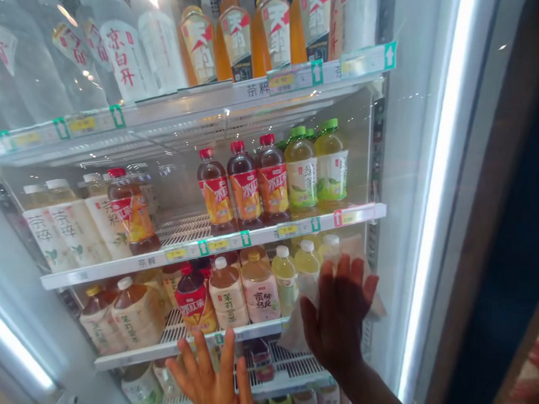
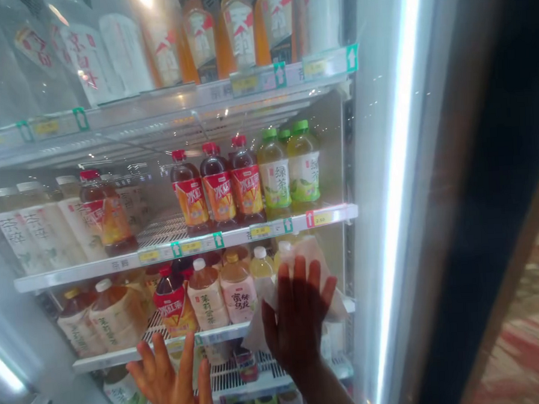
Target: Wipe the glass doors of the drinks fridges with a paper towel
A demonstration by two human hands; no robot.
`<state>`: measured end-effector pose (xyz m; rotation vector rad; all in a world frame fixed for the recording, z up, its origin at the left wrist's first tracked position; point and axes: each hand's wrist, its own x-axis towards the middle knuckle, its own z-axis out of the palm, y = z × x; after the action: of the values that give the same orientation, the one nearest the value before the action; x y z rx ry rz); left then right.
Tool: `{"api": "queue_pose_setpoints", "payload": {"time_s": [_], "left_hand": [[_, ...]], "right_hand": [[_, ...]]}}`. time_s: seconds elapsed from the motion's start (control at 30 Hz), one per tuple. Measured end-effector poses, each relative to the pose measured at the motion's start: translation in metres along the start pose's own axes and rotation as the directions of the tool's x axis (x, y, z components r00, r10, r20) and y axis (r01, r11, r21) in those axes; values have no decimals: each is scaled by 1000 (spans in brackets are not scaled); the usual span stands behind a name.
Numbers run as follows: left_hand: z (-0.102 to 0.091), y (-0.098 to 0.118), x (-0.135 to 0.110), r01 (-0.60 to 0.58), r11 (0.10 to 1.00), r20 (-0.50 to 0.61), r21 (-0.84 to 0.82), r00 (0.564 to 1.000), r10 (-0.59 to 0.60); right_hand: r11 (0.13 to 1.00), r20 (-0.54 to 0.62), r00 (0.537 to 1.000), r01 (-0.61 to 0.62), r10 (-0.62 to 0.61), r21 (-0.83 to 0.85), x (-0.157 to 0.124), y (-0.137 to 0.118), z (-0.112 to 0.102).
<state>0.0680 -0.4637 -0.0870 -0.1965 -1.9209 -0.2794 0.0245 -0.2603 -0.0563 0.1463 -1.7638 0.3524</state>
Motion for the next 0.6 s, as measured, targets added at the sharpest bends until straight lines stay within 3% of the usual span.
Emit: {"api": "queue_pose_setpoints", "payload": {"time_s": [0.07,0.23,0.43,0.5,0.6], "left_hand": [[-4,-18,2,13,1000,-5,4,1000,-13],[-14,-74,7,46,998,-30,49,999,-44],[-29,-142,11,58,991,-82,121,996,-48],[-31,-162,11,64,988,-117,139,992,-48],[-34,-186,14,71,984,-175,162,984,-42]], "right_hand": [[1000,18,1000,24,-24,6,0,-22,5],[983,60,983,173,-176,57,-41,-94,28],[988,14,993,117,-119,101,40,-180,39],[978,25,983,177,-181,111,39,-199,45],[955,18,960,275,-279,108,15,-226,59]]}}
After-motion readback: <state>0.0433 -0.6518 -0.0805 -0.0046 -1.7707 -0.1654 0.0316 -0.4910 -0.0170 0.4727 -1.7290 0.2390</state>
